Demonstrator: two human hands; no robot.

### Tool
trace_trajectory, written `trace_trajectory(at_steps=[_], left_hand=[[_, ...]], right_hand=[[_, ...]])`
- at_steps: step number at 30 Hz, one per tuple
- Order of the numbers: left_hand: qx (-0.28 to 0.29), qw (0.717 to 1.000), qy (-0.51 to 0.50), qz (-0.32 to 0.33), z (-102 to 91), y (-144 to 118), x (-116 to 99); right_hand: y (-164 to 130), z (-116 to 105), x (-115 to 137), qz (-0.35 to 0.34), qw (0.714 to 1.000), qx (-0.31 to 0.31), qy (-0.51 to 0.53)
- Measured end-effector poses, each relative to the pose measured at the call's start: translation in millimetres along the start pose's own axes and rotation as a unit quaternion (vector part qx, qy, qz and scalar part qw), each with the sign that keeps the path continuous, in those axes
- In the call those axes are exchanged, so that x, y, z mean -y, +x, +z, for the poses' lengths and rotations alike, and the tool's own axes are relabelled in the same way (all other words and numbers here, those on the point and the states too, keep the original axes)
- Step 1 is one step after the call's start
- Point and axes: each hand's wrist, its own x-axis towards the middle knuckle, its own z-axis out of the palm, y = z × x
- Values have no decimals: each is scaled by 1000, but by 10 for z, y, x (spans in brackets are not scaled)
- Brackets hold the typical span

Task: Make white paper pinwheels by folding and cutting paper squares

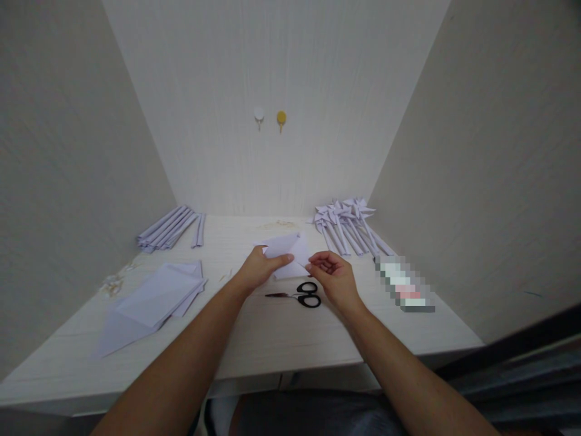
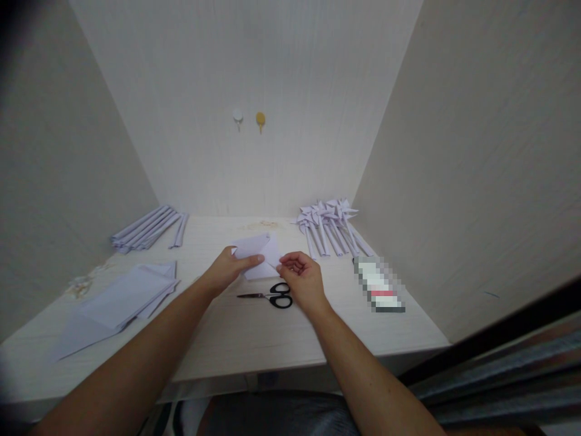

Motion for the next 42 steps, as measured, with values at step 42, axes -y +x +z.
trace_trajectory(at_steps=[42], left_hand=[[89,993,62,-35,-57,45,130]], right_hand=[[23,-33,3,19,999,-42,-24]])
